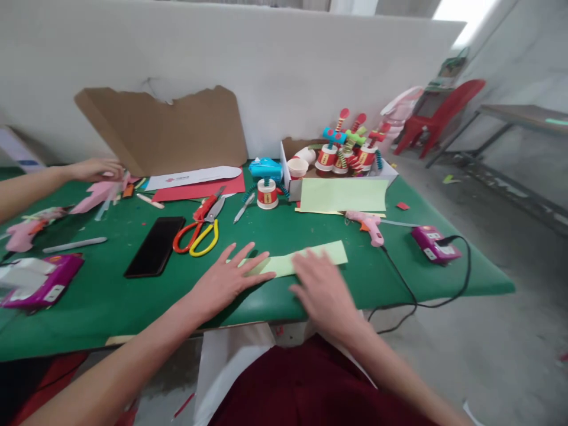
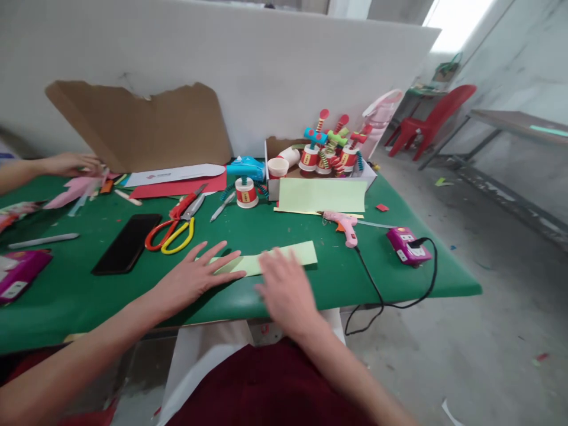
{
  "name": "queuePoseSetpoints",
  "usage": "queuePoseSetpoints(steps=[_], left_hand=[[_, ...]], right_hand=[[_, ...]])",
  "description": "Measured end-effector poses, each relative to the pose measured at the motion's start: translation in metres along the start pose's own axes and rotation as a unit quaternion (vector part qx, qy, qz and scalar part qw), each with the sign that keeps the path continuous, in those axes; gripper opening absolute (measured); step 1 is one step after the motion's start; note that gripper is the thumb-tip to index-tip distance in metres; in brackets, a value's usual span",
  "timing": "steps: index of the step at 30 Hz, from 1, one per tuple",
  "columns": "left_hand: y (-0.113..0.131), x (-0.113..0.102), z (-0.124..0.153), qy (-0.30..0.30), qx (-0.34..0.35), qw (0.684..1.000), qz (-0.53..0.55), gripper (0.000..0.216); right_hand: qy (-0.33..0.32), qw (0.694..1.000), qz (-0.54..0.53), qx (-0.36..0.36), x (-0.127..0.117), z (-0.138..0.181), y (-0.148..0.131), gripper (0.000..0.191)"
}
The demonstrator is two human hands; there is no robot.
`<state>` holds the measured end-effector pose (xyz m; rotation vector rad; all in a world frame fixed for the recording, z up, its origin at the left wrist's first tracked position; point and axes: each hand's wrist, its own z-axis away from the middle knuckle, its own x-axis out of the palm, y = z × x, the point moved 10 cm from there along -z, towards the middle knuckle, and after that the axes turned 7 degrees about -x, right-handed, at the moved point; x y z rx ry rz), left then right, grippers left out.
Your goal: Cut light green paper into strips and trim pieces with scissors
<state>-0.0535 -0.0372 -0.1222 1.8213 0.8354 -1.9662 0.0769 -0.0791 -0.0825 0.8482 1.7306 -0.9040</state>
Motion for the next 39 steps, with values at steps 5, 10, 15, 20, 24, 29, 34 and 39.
queuePoseSetpoints(steps=[5,10,15,20,24,29,34,39], left_hand=[[-0.003,0.003,0.001,0.024,-0.006,1.0,0.011,0.047],[-0.002,0.003,0.002,0.046,0.006,0.999,0.012,0.071],[-0.002,0.004,0.002,0.033,0.01,0.999,0.011,0.076],[-0.003,0.003,0.001,0.028,0.001,0.999,0.023,0.071],[-0.003,0.003,0.002,0.02,-0.003,1.0,0.022,0.07],[-0.003,0.004,0.001,0.014,-0.004,1.0,0.02,0.07],[-0.001,0.0,-0.001,0.019,-0.001,1.0,0.014,0.065],[0.023,-0.011,0.008,0.029,-0.039,0.998,-0.037,0.048]], right_hand=[[-0.092,0.987,-0.089,-0.098,0.045,-0.002,-0.056,0.09],[-0.11,0.989,-0.089,-0.046,0.043,0.012,-0.028,0.089],[-0.131,0.985,-0.102,-0.038,0.028,0.025,-0.001,0.08],[-0.131,0.988,-0.083,-0.016,0.017,0.04,0.031,0.073],[-0.111,0.993,-0.045,0.006,0.011,0.054,0.058,0.07],[-0.076,0.992,0.024,0.098,-0.005,0.052,0.076,0.07],[-0.091,0.994,-0.052,-0.01,0.007,0.012,0.008,0.079],[-0.118,0.988,-0.08,-0.058,0.042,0.002,-0.031,0.091]])
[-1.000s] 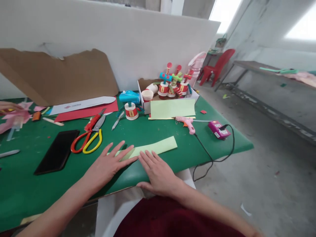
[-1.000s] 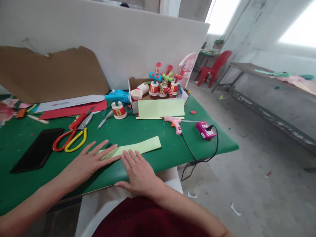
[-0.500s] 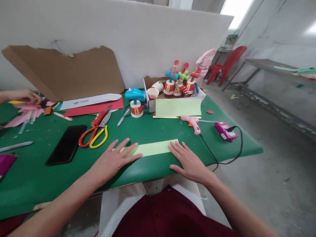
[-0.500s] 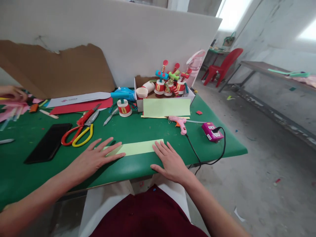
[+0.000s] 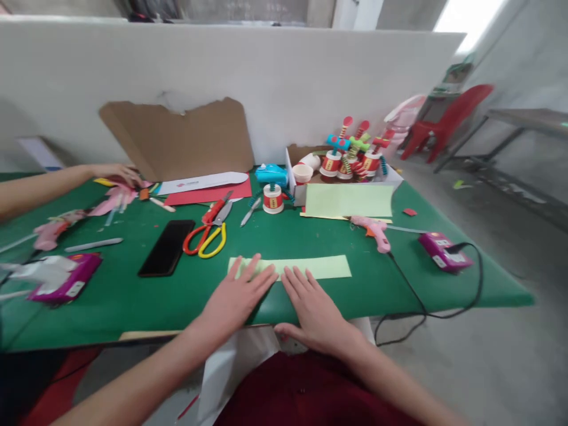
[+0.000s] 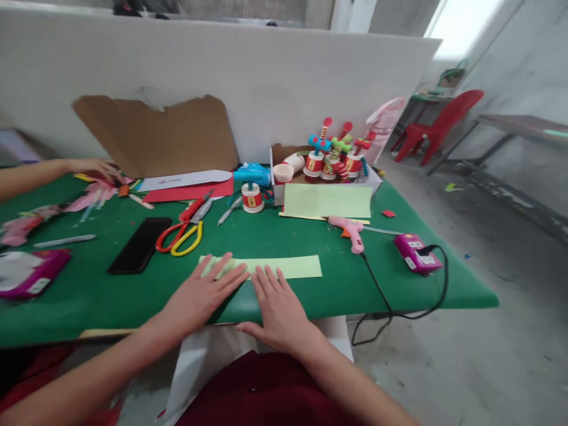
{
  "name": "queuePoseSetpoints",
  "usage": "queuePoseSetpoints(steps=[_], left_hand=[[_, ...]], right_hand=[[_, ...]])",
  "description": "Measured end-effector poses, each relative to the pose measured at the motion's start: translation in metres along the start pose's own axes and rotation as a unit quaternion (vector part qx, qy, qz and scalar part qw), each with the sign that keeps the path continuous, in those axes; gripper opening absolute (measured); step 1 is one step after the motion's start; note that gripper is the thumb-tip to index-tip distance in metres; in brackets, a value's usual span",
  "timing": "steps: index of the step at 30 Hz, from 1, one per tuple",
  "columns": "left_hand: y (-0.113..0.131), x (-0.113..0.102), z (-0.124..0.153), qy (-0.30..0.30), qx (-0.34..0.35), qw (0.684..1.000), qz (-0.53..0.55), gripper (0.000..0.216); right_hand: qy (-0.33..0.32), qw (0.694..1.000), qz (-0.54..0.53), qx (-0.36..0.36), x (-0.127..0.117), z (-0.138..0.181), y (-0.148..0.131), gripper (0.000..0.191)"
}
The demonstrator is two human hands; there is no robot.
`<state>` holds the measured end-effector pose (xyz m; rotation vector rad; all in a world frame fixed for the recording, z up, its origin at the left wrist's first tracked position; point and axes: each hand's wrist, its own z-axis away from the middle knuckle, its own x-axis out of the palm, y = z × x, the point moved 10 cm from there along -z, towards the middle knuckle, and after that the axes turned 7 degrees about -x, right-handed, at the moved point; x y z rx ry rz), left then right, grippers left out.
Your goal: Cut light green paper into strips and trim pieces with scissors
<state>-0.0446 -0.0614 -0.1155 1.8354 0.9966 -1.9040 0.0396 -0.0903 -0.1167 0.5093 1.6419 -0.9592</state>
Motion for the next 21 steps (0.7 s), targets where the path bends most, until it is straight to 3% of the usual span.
queuePoseSetpoints(steps=[2,5,12,15,17,21], left_hand=[[0.009,-0.003,0.007,0.005,-0.019,1.0,-0.022,0.045],[0.005,-0.002,0.02,0.003,-0.079,0.996,-0.039,0.047],[-0.051,0.008,0.066,-0.071,-0.202,0.977,-0.007,0.056],[-0.06,-0.002,0.065,-0.08,-0.228,0.97,0.029,0.055],[-0.045,-0.014,0.046,-0.048,-0.208,0.974,0.076,0.051],[0.025,-0.019,-0.007,-0.052,-0.063,0.976,0.202,0.064]], right_hand=[[0.011,1.0,0.011,-0.004,0.004,0.0,0.002,0.089],[0.01,1.0,0.022,-0.012,0.006,0.0,0.006,0.085],[-0.008,0.999,0.037,0.0,0.005,-0.004,0.006,0.086],[-0.021,0.999,0.037,0.004,0.007,-0.005,0.006,0.087],[-0.027,0.999,0.038,0.008,0.008,-0.005,0.006,0.088],[-0.016,0.999,0.043,0.001,0.011,-0.005,0.005,0.077]])
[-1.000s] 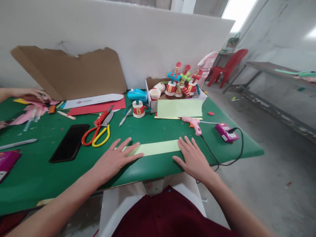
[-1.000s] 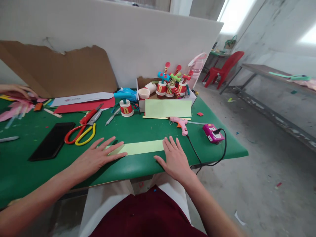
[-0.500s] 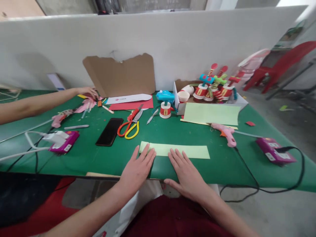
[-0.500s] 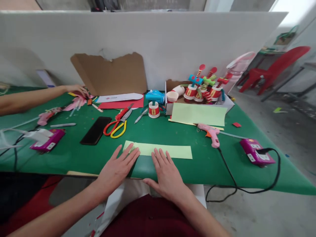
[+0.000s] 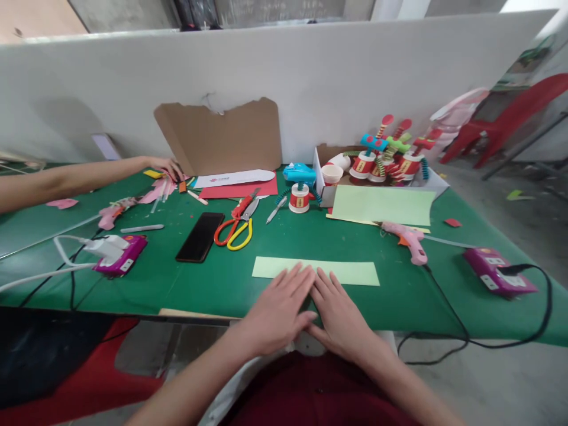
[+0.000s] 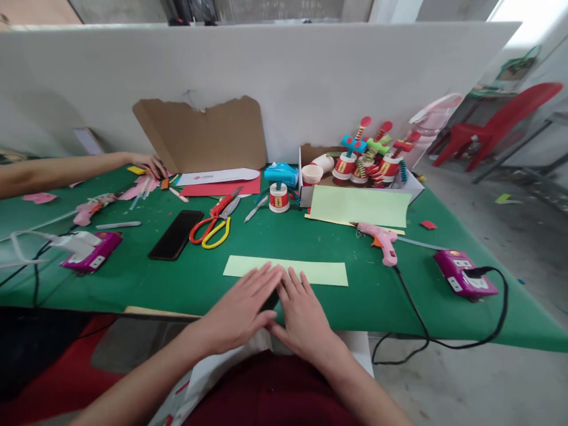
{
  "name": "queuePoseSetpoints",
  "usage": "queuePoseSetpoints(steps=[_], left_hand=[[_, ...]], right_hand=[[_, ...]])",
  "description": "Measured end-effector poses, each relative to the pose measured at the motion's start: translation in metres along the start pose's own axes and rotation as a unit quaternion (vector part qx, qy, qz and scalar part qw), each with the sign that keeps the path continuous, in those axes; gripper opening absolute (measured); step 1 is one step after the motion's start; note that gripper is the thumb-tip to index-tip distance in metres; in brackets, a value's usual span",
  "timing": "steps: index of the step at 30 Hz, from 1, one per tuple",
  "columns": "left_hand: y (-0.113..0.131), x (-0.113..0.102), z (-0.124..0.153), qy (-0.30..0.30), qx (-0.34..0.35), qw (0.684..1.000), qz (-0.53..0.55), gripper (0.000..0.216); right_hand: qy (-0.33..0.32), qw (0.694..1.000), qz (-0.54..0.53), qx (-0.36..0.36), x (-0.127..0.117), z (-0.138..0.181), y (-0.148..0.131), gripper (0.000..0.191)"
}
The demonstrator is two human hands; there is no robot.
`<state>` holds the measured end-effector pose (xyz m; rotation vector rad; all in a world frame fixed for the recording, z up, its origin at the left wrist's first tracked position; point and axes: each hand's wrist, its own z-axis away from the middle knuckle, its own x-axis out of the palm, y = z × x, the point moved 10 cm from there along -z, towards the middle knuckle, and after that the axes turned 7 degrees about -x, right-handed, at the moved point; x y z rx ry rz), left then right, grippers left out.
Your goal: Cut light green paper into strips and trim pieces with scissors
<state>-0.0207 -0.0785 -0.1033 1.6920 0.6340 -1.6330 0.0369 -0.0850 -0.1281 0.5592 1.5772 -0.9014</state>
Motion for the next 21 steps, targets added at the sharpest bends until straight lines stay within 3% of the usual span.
queuePoseSetpoints(steps=[2,4,7,13,21], left_hand=[[0.016,0.011,-0.017,-0.014,0.023,0.999,0.04,0.072],[0.012,0.02,-0.024,-0.015,0.012,0.999,0.05,0.078],[-0.017,0.025,-0.017,0.0,-0.021,1.0,0.023,0.081],[-0.072,0.021,0.016,0.032,-0.077,0.995,-0.051,0.075],[-0.1,0.013,0.046,0.08,-0.15,0.98,-0.101,0.075]], right_hand=[[0.008,1.0,0.009,-0.004,0.0,0.002,0.001,0.07],[0.01,1.0,0.023,0.0,0.0,0.006,0.007,0.065],[0.02,0.999,0.043,0.021,-0.004,0.018,0.026,0.059],[0.071,0.991,0.082,0.073,-0.018,0.049,0.072,0.068],[0.088,0.981,0.099,0.145,-0.022,0.074,0.099,0.074]])
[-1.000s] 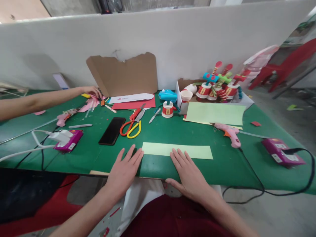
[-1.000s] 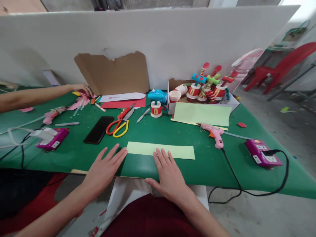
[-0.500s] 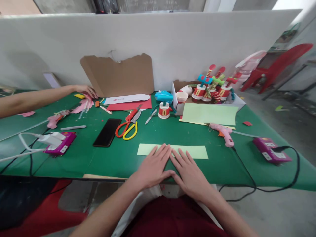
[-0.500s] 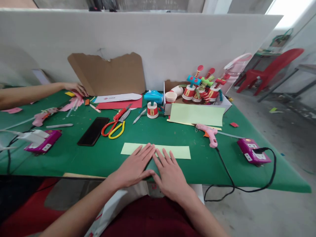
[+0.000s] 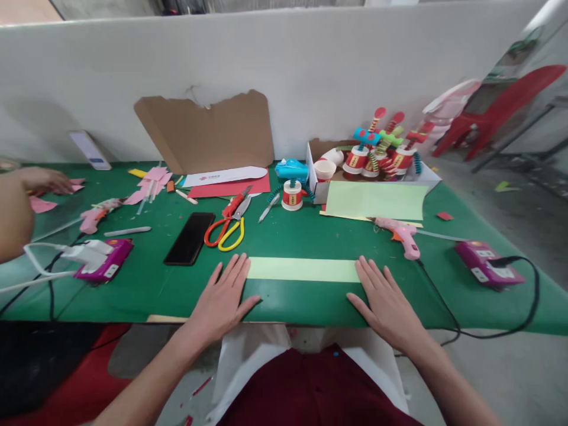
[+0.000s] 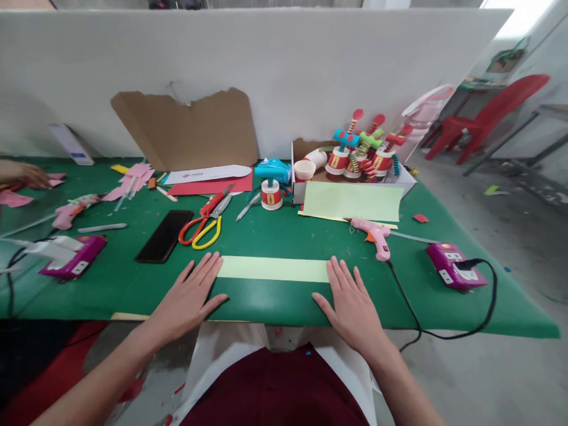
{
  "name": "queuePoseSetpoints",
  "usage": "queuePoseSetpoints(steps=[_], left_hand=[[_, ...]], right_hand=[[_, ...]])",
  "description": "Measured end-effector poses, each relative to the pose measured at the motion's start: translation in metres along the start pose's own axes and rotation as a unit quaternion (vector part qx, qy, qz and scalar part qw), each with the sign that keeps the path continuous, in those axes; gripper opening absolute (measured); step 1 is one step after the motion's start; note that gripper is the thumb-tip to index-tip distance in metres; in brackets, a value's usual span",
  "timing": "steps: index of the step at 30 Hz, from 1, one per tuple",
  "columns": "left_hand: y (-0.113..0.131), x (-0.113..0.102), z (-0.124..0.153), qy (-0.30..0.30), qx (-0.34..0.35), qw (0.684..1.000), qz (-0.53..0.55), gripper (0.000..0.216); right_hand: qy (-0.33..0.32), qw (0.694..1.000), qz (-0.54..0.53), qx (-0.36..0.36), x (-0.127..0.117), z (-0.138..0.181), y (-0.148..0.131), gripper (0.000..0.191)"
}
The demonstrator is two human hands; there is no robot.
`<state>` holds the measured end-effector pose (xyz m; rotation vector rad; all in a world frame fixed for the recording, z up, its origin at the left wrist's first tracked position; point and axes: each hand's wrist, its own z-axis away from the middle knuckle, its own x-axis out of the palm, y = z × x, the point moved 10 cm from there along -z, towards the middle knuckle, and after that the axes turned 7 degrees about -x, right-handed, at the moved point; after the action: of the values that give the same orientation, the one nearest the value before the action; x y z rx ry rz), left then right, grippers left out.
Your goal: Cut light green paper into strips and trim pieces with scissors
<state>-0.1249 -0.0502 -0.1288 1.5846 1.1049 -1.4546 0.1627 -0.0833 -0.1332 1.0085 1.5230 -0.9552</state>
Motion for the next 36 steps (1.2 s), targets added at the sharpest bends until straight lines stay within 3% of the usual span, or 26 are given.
queuePoseSetpoints(steps=[3,6,10,12,15,18,22,26,29,33,36], left_hand=[[0.008,-0.011,0.01,0.019,0.008,1.0,-0.002,0.073],[0.041,-0.01,0.01,-0.017,0.079,0.997,0.017,0.07],[0.083,0.001,-0.02,-0.082,0.103,0.989,0.061,0.076],[0.1,-0.003,-0.04,-0.08,0.118,0.985,0.096,0.074],[0.113,-0.019,-0.062,-0.064,0.178,0.971,0.15,0.058],[0.078,-0.033,-0.084,-0.041,0.147,0.975,0.159,0.035],[-0.039,-0.04,-0.118,-0.01,-0.097,0.989,0.11,0.034],[-0.111,-0.043,-0.143,0.01,-0.215,0.974,0.067,0.038],[-0.125,-0.034,-0.162,0.003,-0.252,0.966,0.052,0.037],[-0.118,-0.019,-0.181,-0.016,-0.268,0.962,0.046,0.039],[-0.116,-0.022,-0.178,-0.008,-0.281,0.959,0.043,0.044]], right_hand=[[0.024,0.999,0.002,0.039,-0.013,0.004,0.009,0.076],[0.048,0.998,-0.029,0.028,-0.029,-0.005,-0.007,0.072],[0.034,0.99,-0.124,-0.05,-0.033,-0.046,-0.055,0.065],[0.012,0.982,-0.161,-0.094,-0.028,-0.072,-0.079,0.062],[-0.019,0.98,-0.168,-0.109,-0.015,-0.105,-0.09,0.058],[-0.042,0.984,-0.125,-0.116,0.001,-0.119,-0.087,0.056],[-0.036,0.983,-0.094,-0.151,0.01,-0.116,-0.087,0.061],[-0.044,0.977,-0.112,-0.177,0.009,-0.111,-0.095,0.067],[-0.034,0.976,-0.135,-0.167,0.003,-0.114,-0.094,0.063],[0.021,0.977,-0.164,-0.133,-0.005,-0.119,-0.079,0.045],[0.043,0.979,-0.165,-0.11,-0.003,-0.12,-0.069,0.04]])
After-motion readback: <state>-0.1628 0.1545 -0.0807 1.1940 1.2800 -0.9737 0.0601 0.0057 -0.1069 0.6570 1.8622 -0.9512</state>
